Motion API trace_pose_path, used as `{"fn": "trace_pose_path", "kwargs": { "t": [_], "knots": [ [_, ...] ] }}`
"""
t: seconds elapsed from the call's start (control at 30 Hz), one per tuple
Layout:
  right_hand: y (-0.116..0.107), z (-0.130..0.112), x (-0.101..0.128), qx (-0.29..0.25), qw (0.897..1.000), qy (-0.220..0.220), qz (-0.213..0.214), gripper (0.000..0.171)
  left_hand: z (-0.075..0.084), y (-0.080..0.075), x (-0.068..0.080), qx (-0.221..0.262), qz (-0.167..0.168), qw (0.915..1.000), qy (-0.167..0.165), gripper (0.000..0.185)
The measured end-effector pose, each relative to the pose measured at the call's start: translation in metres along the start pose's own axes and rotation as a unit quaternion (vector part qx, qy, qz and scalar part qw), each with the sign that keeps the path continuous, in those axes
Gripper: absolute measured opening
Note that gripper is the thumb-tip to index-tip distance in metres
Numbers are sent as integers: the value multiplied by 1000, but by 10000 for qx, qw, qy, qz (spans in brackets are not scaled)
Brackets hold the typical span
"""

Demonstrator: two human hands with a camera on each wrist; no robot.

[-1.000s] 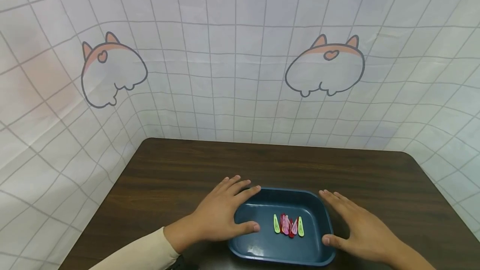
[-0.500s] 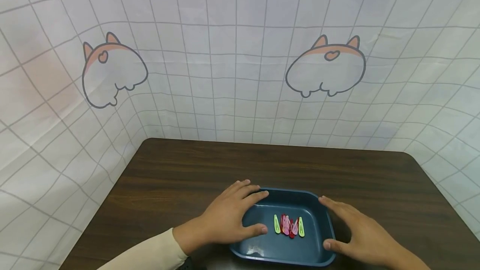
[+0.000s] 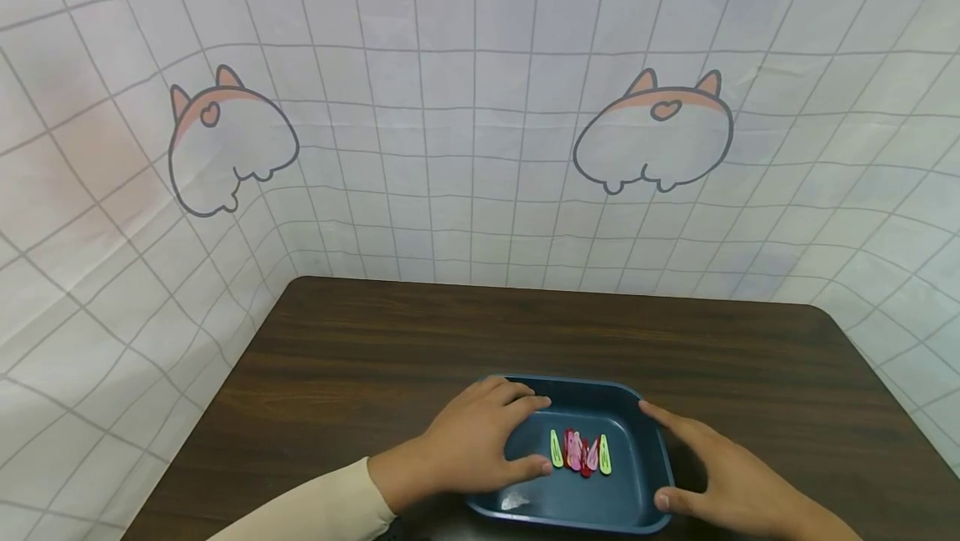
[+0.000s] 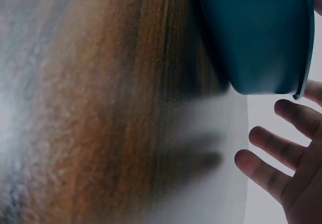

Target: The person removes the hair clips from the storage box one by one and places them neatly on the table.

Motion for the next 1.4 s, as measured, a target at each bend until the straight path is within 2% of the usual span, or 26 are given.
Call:
{"fn": "trace_pose_path", "kwargs": {
  "t": [0.07, 0.43, 0.73, 0.9, 1.17, 1.4],
  "knots": [
    [0, 1, 0, -67, 10000, 4, -35, 95, 1, 2, -2, -28, -51, 10000, -39, 76],
    [4, -3, 5, -203, 9982, -551, 83, 107, 4, 13, -15, -124, -308, 9992, -225, 66],
    [9, 0, 4, -632, 9967, -427, -271, 104, 6, 18, -23, -397, -496, 9964, -563, 62],
    [10, 2, 4, -719, 9964, -310, -318, 104, 9, 20, -27, -462, -575, 9949, -684, 61],
    [7, 1, 6, -273, 9979, -583, 95, 113, 11, 24, -31, -433, -566, 9948, -724, 59],
    [8, 2, 6, -345, 9976, -588, 114, 113, 5, 28, -35, -384, -381, 9952, -821, 58]
  ]
}}
Point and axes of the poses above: each hand's wrist, its own x-axis away from the middle knuckle, its own y-axis out of the palm, z = x × y, the point moved 8 cm from there along -x, towards the middle knuckle, and after that the axes turned 9 degrees about -z, right-handed, at the moved point
